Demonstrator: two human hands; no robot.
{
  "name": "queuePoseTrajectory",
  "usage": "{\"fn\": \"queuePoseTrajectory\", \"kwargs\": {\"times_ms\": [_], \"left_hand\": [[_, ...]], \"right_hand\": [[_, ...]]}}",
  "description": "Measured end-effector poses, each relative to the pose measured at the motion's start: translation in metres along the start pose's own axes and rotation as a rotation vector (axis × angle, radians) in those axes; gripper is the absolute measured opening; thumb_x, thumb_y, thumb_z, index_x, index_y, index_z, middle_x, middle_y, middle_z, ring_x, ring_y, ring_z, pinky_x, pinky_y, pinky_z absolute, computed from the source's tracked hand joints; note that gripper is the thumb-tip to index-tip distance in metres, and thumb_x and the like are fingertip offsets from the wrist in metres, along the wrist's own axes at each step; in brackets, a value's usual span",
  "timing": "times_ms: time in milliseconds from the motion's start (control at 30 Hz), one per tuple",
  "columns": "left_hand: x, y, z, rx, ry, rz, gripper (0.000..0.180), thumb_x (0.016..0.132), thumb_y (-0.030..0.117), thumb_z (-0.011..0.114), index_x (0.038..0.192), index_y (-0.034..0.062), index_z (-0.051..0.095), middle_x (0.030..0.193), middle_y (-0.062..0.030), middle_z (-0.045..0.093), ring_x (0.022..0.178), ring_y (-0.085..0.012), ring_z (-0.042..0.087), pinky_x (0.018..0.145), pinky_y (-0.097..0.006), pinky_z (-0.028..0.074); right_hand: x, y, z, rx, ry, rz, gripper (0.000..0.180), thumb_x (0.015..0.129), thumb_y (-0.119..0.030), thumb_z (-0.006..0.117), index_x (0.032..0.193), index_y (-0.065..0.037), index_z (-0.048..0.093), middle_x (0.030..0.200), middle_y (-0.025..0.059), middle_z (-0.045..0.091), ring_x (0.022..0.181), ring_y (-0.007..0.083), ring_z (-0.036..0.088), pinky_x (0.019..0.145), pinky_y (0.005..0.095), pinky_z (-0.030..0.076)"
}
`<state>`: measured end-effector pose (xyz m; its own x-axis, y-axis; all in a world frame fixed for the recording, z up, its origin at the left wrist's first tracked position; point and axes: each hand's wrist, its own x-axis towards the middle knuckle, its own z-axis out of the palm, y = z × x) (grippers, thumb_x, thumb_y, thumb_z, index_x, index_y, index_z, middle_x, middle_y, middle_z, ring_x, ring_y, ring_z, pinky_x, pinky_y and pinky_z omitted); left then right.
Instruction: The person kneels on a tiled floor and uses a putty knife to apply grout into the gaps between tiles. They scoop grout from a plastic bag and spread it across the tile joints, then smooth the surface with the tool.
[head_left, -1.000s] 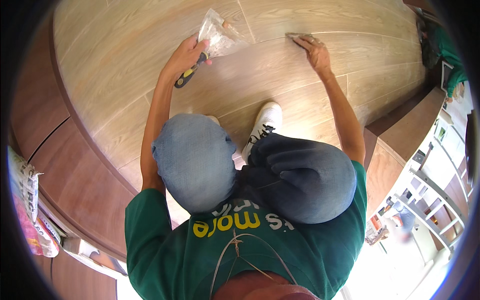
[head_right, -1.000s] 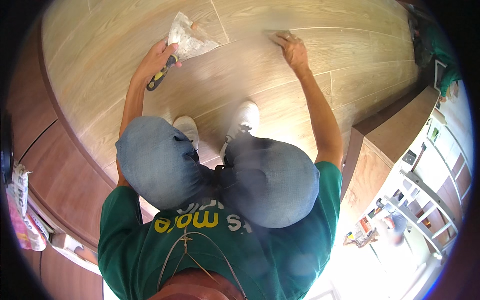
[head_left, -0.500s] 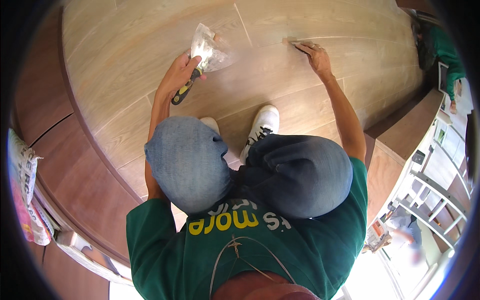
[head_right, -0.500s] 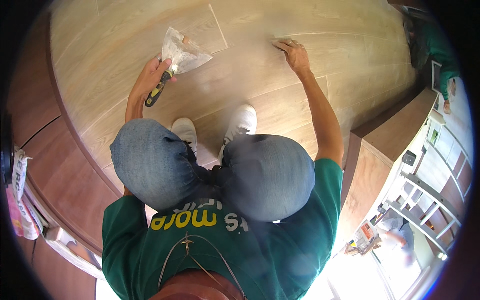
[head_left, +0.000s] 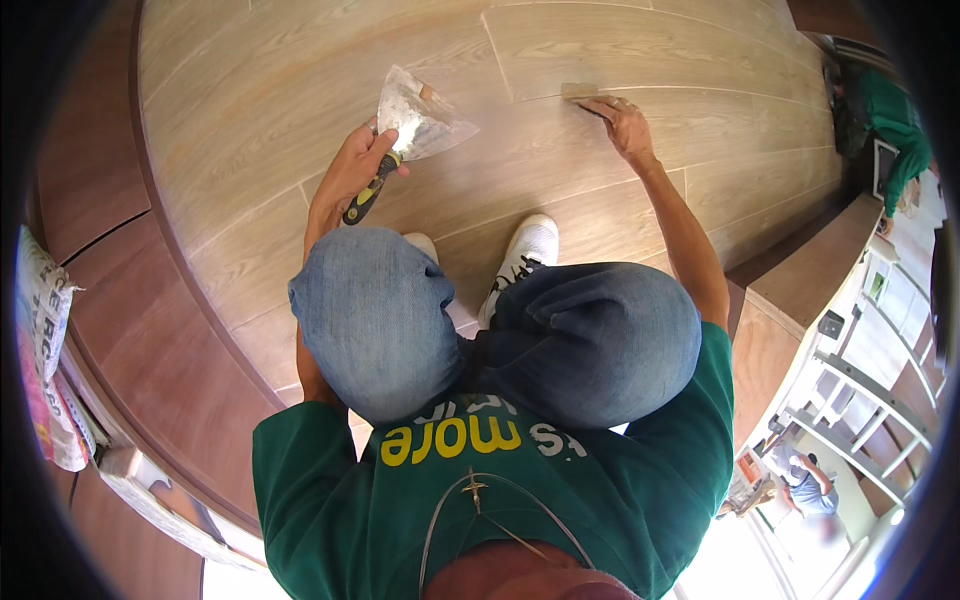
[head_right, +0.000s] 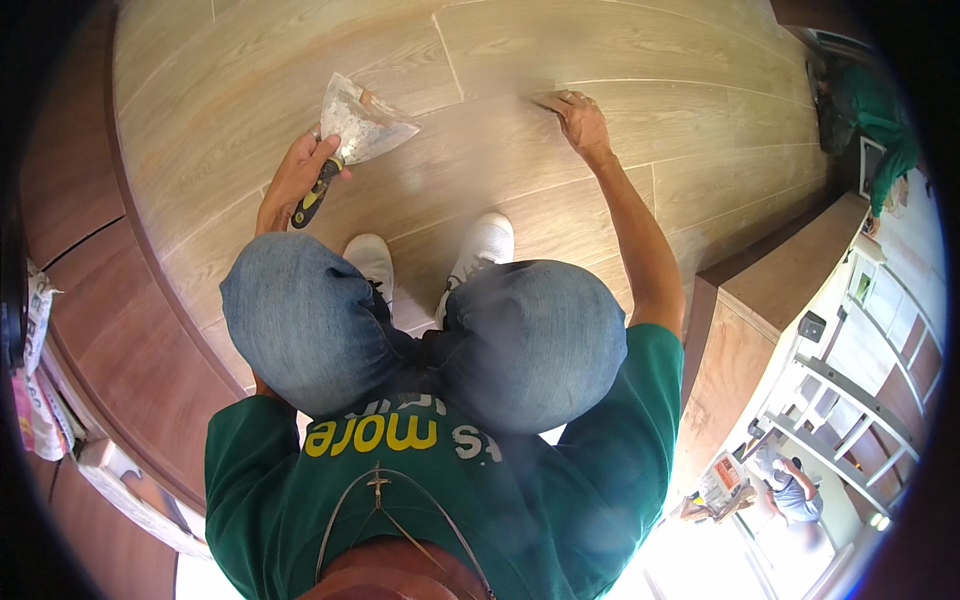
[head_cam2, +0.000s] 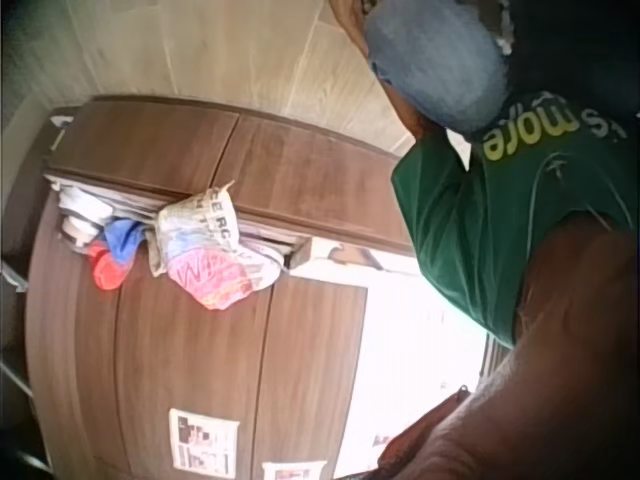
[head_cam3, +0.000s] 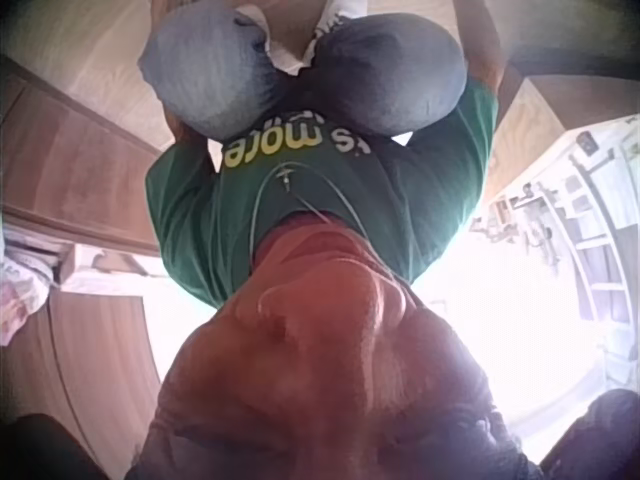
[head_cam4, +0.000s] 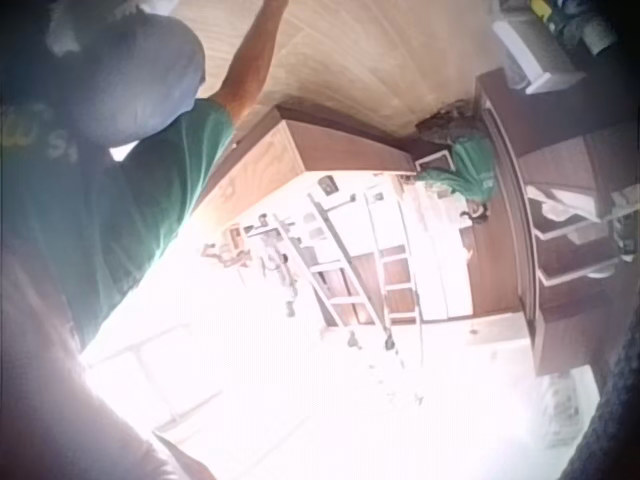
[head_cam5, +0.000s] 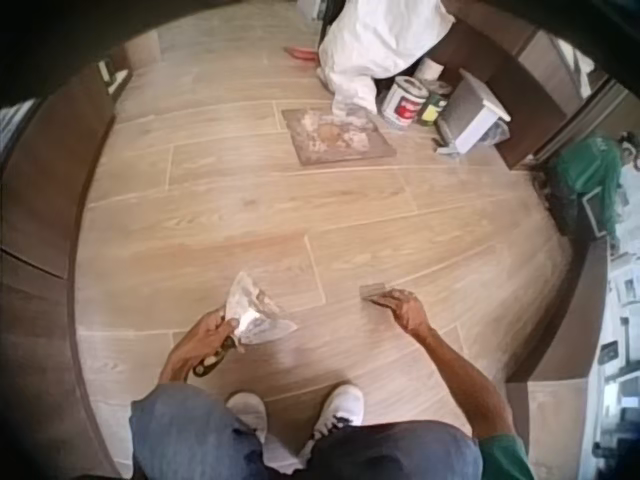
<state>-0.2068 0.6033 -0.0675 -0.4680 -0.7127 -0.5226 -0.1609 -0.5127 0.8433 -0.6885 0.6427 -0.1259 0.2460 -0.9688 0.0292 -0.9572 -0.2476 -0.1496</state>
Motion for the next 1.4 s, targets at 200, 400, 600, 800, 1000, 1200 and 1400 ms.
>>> {"fn": "queuePoseTrajectory", "kwargs": {"times_ms": [200, 400, 600, 800, 1000, 1200, 1400], "left_hand": [[-0.005, -0.002, -0.002, -0.013, -0.019, 0.006, 0.043, 0.108, 0.03, 0.052, 0.136, -0.0033, 0.053, 0.105, -0.0073, 0.067, 0.075, -0.0118, 0.067, 0.066, -0.025, 0.048], [-0.007, -0.013, -0.007, -0.053, 0.015, -0.014, 0.043, 0.108, 0.03, 0.052, 0.136, -0.0017, 0.054, 0.104, -0.0068, 0.067, 0.076, -0.0123, 0.066, 0.069, -0.027, 0.05], [-0.016, -0.002, -0.006, -0.073, -0.006, 0.002, 0.043, 0.108, 0.03, 0.053, 0.137, -0.0014, 0.054, 0.107, -0.0072, 0.068, 0.075, -0.0129, 0.066, 0.071, -0.027, 0.05], [-0.015, -0.011, -0.011, -0.061, 0.007, -0.012, 0.042, 0.108, 0.03, 0.051, 0.137, 0.0, 0.054, 0.107, -0.0065, 0.069, 0.076, -0.0127, 0.065, 0.071, -0.027, 0.051], [-0.022, 0.006, -0.004, -0.07, -0.021, 0.017, 0.042, 0.108, 0.03, 0.051, 0.137, -0.0001, 0.055, 0.108, -0.0067, 0.069, 0.077, -0.0124, 0.065, 0.071, -0.026, 0.051], [-0.028, 0.006, -0.002, -0.054, 0.019, -0.016, 0.044, 0.108, 0.03, 0.051, 0.14, -0.0007, 0.053, 0.111, -0.0077, 0.07, 0.078, -0.0124, 0.066, 0.073, -0.027, 0.052], [-0.035, 0.01, 0.001, -0.046, 0.062, -0.06, 0.046, 0.107, 0.031, 0.052, 0.14, -0.0009, 0.052, 0.109, -0.0078, 0.07, 0.077, -0.0123, 0.066, 0.071, -0.026, 0.052]], "right_hand": [[0.001, -0.023, 0.014, -0.065, 0.082, -0.039, 0.044, 0.091, -0.003, 0.06, 0.126, -0.026, 0.071, 0.125, 0.0013, 0.07, 0.112, 0.0279, 0.065, 0.098, 0.0408, 0.053], [0.018, -0.019, 0.0, 0.043, -0.06, -0.008, 0.048, 0.089, 0.0, 0.06, 0.129, -0.025, 0.07, 0.128, 0.0014, 0.069, 0.113, 0.0282, 0.064, 0.098, 0.0417, 0.052], [0.004, -0.037, 0.019, -0.033, 0.028, -0.083, 0.047, 0.088, -0.001, 0.061, 0.128, -0.025, 0.07, 0.128, 0.0011, 0.068, 0.113, 0.0287, 0.064, 0.099, 0.0429, 0.052], [0.016, -0.04, 0.011, -0.007, -0.029, -0.012, 0.048, 0.092, -0.005, 0.059, 0.131, -0.031, 0.068, 0.126, 0.0014, 0.069, 0.121, 0.0273, 0.062, 0.108, 0.0441, 0.048], [0.002, -0.05, 0.019, 0.003, 0.0, -0.054, 0.048, 0.089, -0.002, 0.061, 0.128, -0.03, 0.07, 0.124, 0.0033, 0.07, 0.116, 0.0278, 0.064, 0.106, 0.0456, 0.05], [0.019, -0.047, 0.017, -0.044, 0.071, -0.072, 0.049, 0.09, 0.001, 0.059, 0.13, -0.024, 0.069, 0.123, 0.0033, 0.069, 0.11, 0.0279, 0.065, 0.094, 0.0412, 0.054], [0.003, -0.031, 0.006, 0.048, -0.037, -0.089, 0.047, 0.09, 0.0, 0.059, 0.13, -0.022, 0.069, 0.122, 0.0064, 0.07, 0.108, 0.0286, 0.066, 0.091, 0.0411, 0.055]]}}
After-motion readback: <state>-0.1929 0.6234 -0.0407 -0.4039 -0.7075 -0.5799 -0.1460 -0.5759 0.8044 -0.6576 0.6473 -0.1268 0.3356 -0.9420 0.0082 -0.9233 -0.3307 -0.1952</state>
